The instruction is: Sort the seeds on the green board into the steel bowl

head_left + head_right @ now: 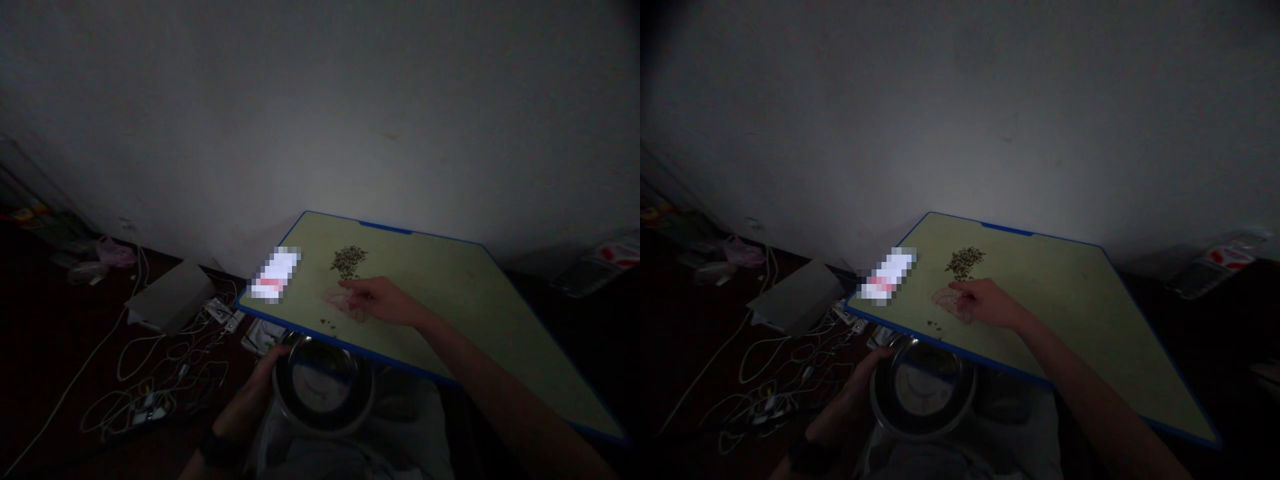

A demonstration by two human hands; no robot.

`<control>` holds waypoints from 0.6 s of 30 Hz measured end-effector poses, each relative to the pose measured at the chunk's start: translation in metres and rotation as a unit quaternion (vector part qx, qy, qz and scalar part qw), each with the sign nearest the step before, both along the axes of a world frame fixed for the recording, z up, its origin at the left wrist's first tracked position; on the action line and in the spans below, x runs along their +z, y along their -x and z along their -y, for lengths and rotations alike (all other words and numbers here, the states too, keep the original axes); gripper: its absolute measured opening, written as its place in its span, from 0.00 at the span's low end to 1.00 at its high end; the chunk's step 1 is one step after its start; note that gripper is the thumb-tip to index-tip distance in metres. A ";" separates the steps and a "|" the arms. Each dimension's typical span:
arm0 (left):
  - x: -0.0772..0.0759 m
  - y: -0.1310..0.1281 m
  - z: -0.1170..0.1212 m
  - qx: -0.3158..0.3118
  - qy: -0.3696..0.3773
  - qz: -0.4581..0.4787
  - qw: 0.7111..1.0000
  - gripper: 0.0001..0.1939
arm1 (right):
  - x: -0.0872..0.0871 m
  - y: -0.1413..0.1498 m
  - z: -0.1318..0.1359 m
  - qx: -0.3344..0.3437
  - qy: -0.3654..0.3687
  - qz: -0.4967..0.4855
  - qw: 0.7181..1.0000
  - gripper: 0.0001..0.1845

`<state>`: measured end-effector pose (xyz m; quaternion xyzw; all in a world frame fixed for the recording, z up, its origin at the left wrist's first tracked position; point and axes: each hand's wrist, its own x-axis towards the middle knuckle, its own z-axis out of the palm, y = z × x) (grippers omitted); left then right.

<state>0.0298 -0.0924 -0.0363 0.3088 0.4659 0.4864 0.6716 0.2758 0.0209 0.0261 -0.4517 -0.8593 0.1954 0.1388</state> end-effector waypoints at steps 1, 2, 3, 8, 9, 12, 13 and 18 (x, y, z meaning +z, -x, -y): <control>-0.001 0.000 0.000 0.007 0.002 -0.001 1.000 0.07 | -0.002 -0.002 -0.003 -0.002 0.031 -0.015 0.999 0.23; -0.003 0.000 0.000 0.009 0.003 -0.002 1.000 0.07 | -0.005 -0.003 -0.003 -0.003 0.055 -0.029 0.998 0.23; -0.005 0.001 -0.001 0.007 0.004 -0.002 1.000 0.07 | -0.007 -0.003 -0.003 -0.003 0.074 -0.043 0.996 0.24; -0.014 0.006 -0.003 -0.020 -0.014 -0.014 1.000 0.08 | -0.014 0.000 0.008 0.007 0.099 -0.089 0.991 0.24; -0.015 0.006 -0.003 -0.018 -0.005 -0.009 1.000 0.09 | -0.015 0.001 0.009 0.008 0.095 -0.090 0.991 0.23; -0.011 0.004 -0.002 0.002 0.009 0.000 1.000 0.09 | -0.016 0.003 0.008 0.018 0.091 -0.091 0.991 0.22; -0.009 0.003 -0.001 0.009 0.017 -0.003 1.000 0.08 | -0.016 0.004 0.008 0.024 0.094 -0.092 0.991 0.22; 0.001 0.000 0.000 0.017 0.000 0.007 1.000 0.08 | -0.014 0.008 0.006 0.049 0.108 -0.085 0.989 0.22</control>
